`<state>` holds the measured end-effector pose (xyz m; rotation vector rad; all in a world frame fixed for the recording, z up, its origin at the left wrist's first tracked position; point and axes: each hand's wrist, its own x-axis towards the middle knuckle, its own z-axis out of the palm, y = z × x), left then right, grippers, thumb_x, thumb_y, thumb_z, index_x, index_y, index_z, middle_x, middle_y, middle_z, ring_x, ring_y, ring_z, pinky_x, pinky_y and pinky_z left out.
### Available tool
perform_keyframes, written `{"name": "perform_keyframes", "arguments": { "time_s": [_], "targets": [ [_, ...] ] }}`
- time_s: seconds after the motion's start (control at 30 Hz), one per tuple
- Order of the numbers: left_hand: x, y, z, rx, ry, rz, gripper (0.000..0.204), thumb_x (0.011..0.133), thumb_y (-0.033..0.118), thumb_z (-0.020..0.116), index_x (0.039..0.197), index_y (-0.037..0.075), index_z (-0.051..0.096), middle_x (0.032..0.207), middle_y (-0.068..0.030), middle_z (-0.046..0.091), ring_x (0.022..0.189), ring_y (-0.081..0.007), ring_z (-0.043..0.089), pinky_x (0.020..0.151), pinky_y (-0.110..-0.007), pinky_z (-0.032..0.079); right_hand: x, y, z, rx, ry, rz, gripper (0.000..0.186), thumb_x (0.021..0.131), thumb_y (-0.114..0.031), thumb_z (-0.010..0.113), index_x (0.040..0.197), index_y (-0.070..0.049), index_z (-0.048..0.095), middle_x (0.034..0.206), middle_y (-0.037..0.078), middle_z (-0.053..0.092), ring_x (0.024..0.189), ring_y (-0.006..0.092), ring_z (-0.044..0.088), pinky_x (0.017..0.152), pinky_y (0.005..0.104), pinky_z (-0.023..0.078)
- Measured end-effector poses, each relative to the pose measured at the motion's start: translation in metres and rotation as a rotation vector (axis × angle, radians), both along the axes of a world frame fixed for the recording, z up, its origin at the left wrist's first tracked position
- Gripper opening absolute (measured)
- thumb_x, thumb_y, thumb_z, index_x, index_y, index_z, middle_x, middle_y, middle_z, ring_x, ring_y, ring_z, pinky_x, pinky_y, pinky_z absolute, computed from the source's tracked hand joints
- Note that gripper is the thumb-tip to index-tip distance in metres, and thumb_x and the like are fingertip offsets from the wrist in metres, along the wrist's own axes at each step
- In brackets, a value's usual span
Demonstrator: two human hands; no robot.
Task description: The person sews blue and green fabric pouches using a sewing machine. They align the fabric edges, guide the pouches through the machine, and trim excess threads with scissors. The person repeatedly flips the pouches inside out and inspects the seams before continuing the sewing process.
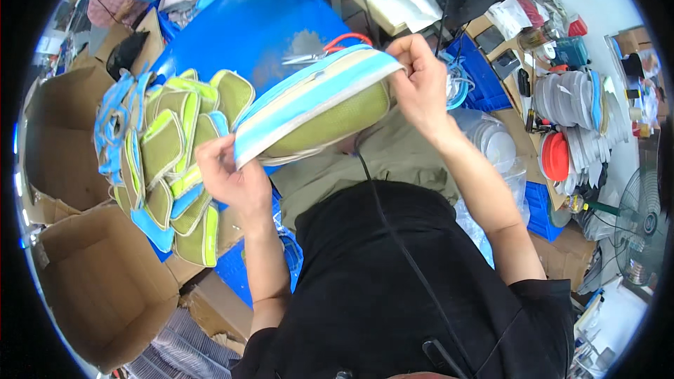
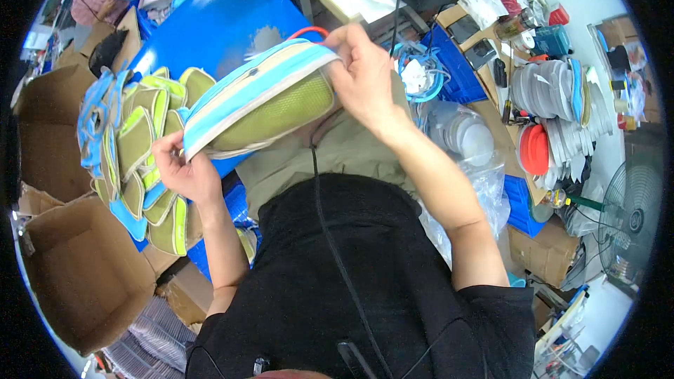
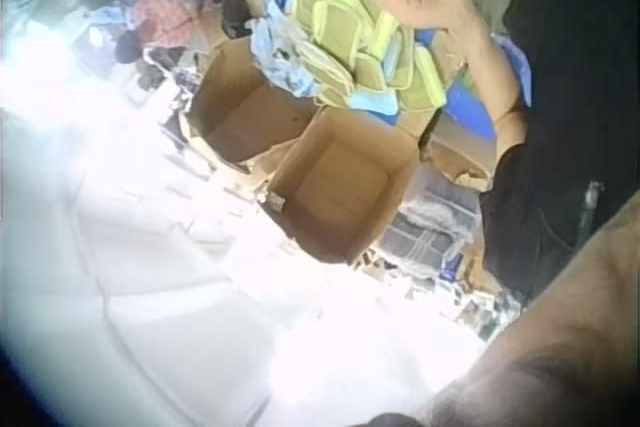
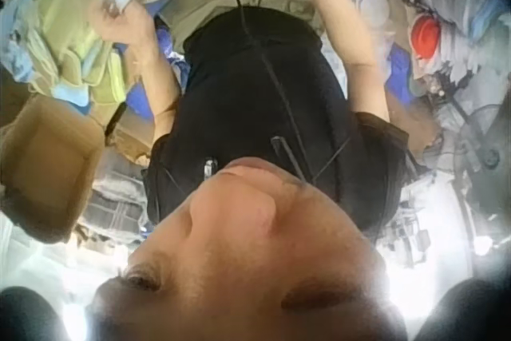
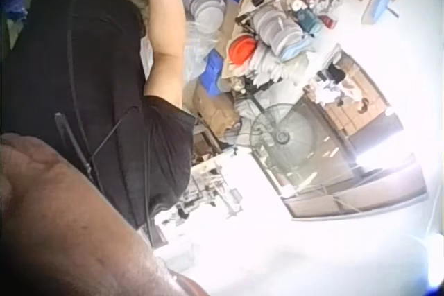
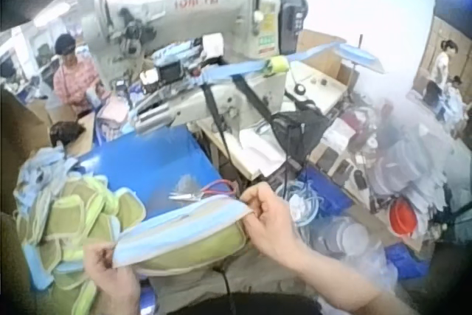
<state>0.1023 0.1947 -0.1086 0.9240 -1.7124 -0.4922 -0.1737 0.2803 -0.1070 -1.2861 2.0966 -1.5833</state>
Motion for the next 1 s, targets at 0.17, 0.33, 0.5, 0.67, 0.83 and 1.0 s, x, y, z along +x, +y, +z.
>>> {"name": "perform_keyframes", "arguments": {
  "time_s": [0.17,0.33,0.5,0.67,0.83,1.0],
  "targets": [
    [-0.011,0.013,0.006,-0.089,0.26,-0.161,0.023,0.093,0.001,0.067,0.106,0.002,0.048,0.117,-0.0185,0.057,0.106,-0.0273,0.066,0.098,-0.04,0.051,0.011,0.007,0.024,-0.292,0.243,0.128,0.031,0.082,-0.003,0.069,0.113,-0.004,0.07,0.106,0.015,0.067,0.097,0.0301,0.065,0.084,0.0387,0.052],
    [0.039,0.001,0.0,0.641,0.929,-0.368,0.044,0.107,0.033,0.049,0.138,0.002,0.051,0.137,-0.0198,0.06,0.128,-0.035,0.059,0.11,-0.056,0.047,0.019,0.01,0.043,-0.423,0.428,0.498,0.034,0.078,-0.007,0.077,0.111,-0.01,0.071,0.109,0.009,0.067,0.101,0.0297,0.066,0.083,0.042,0.053],
    [0.08,-0.011,0.05,1.081,1.004,-0.39,0.05,0.107,0.04,0.046,0.14,0.003,0.053,0.141,-0.0184,0.058,0.133,-0.0355,0.055,0.114,-0.052,0.044,0.011,-0.004,0.052,-0.34,0.164,0.573,0.02,0.092,-0.014,0.072,0.108,-0.005,0.064,0.09,0.004,0.068,0.081,0.0201,0.069,0.068,0.0309,0.053],
    [0.027,-0.027,0.06,0.626,1.059,-0.307,0.034,0.095,0.012,0.066,0.126,0.001,0.059,0.134,-0.0249,0.059,0.116,-0.0364,0.066,0.098,-0.052,0.059,0.051,-0.011,0.072,0.304,-0.853,0.848,0.03,0.097,-0.029,0.072,0.107,-0.002,0.061,0.094,0.004,0.068,0.079,0.0098,0.066,0.063,0.026,0.05],
    [-0.006,-0.055,0.065,0.065,0.938,-0.214,0.025,0.099,0.009,0.057,0.121,0.002,0.046,0.135,-0.0271,0.057,0.122,-0.0382,0.062,0.1,-0.053,0.058,0.098,-0.029,0.05,0.3,-0.483,0.832,0.044,0.085,-0.025,0.083,0.113,0.001,0.06,0.097,0.009,0.068,0.078,0.0155,0.066,0.069,0.0314,0.054],
    [-0.007,-0.074,0.072,0.435,1.321,-0.449,0.033,0.103,0.02,0.052,0.132,0.005,0.047,0.144,-0.0218,0.052,0.131,-0.0363,0.055,0.107,-0.054,0.051,0.099,-0.069,0.028,0.178,-0.347,0.601,0.037,0.087,-0.019,0.078,0.112,0.002,0.062,0.088,0.01,0.066,0.074,0.0186,0.063,0.067,0.0357,0.053]
  ]
}}
